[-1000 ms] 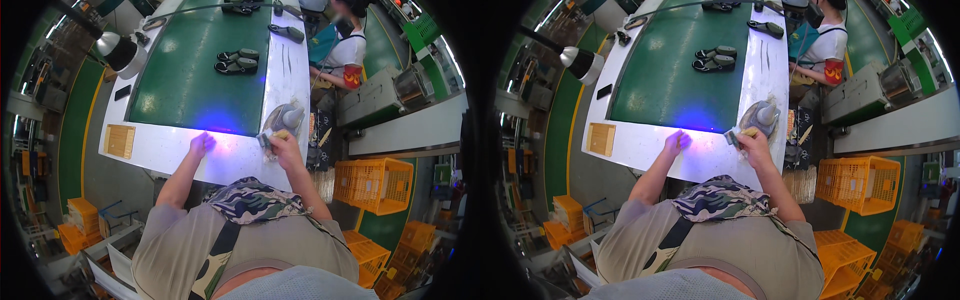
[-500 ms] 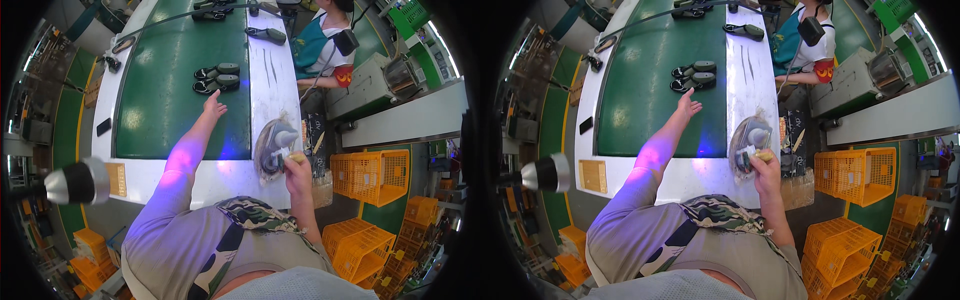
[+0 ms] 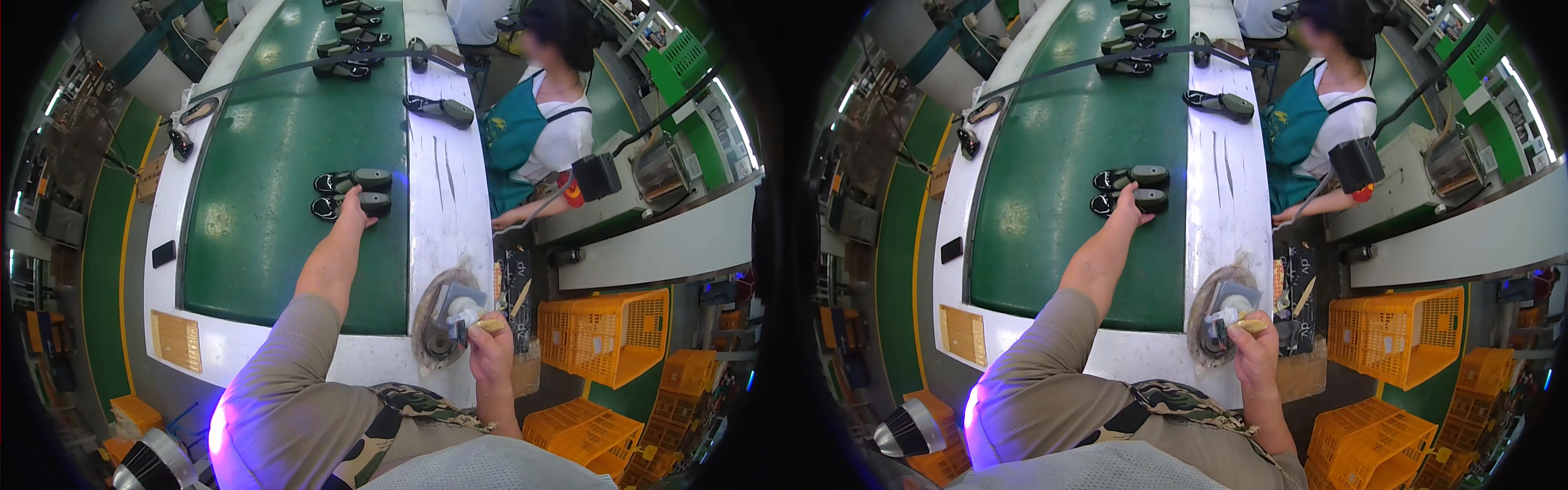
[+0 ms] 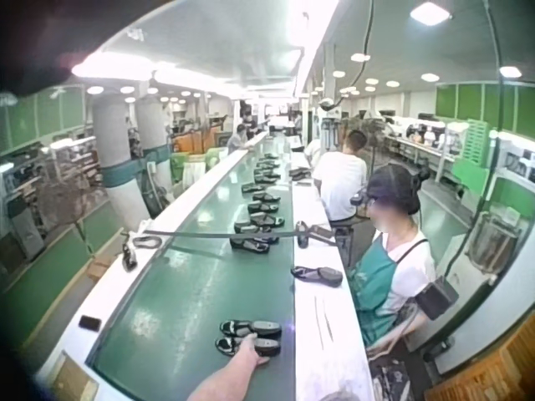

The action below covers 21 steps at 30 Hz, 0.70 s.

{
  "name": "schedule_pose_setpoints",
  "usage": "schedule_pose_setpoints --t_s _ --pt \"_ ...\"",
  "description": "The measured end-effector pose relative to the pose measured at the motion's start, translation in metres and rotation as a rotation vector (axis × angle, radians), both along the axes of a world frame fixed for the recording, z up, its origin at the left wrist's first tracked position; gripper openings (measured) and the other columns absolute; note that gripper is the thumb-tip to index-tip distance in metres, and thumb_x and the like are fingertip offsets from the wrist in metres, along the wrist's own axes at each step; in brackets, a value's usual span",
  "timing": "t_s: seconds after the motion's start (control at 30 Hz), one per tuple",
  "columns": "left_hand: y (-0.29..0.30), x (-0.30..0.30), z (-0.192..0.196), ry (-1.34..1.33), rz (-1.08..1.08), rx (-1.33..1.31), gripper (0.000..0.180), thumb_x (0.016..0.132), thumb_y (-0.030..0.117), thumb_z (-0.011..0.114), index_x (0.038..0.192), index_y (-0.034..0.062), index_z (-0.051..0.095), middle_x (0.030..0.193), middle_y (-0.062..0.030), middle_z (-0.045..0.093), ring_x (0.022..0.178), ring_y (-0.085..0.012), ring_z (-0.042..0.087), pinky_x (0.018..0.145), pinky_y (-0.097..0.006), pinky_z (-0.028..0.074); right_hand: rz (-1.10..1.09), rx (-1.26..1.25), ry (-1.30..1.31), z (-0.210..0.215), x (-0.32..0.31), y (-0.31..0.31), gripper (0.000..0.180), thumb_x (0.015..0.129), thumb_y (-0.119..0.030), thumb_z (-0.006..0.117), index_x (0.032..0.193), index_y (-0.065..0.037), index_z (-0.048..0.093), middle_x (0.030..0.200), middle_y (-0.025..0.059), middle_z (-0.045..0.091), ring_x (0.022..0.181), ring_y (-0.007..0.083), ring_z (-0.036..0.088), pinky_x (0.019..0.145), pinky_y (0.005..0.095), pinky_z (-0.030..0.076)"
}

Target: The person wipes the surface of black high-heeled shoes with a small cloth. They pick up shoes from a green conveyor belt, wipe the exterior, and place them into a yellow plastic crate. The process is repeated for multiple shoes.

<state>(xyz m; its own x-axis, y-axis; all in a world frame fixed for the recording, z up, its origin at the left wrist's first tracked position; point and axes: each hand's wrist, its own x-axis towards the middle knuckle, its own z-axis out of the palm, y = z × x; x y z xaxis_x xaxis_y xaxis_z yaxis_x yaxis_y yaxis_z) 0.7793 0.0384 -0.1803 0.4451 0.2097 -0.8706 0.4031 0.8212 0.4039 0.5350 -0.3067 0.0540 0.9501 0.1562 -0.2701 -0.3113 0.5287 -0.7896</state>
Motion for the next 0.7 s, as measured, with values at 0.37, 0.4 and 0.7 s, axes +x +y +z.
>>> schedule_pose_setpoints --t_s 0.37,0.4,0.7 --pt "0.014 -0.141 -0.043 -0.570 -0.006 -0.227 0.051 0.076 0.001 0.059 0.125 -0.0031 0.045 0.118 -0.0219 0.059 0.113 -0.0393 0.057 0.099 -0.057 0.046 0.057 0.038 -0.110 0.014 -0.022 0.007 0.020 0.081 0.001 0.069 0.087 -0.005 0.051 0.083 0.0058 0.059 0.072 0.0143 0.060 0.062 0.0294 0.053" --pt "0.015 -0.156 -0.033 -0.631 -0.043 -0.208 0.052 0.076 0.000 0.059 0.125 -0.0036 0.045 0.117 -0.0216 0.059 0.113 -0.0389 0.057 0.099 -0.056 0.046 0.055 0.023 -0.123 0.011 -0.027 0.004 0.020 0.081 0.001 0.069 0.087 -0.005 0.051 0.083 0.0058 0.059 0.072 0.0144 0.060 0.063 0.0294 0.053" --pt "0.026 -0.276 0.151 -1.057 -0.204 0.045 0.063 0.072 0.002 0.066 0.132 0.0001 0.046 0.124 -0.0161 0.059 0.115 -0.0332 0.058 0.101 -0.048 0.047 0.094 -0.026 -0.115 0.029 -0.046 -0.005 0.014 0.084 0.000 0.064 0.092 -0.004 0.053 0.085 0.0070 0.061 0.068 0.0159 0.061 0.059 0.0300 0.053"
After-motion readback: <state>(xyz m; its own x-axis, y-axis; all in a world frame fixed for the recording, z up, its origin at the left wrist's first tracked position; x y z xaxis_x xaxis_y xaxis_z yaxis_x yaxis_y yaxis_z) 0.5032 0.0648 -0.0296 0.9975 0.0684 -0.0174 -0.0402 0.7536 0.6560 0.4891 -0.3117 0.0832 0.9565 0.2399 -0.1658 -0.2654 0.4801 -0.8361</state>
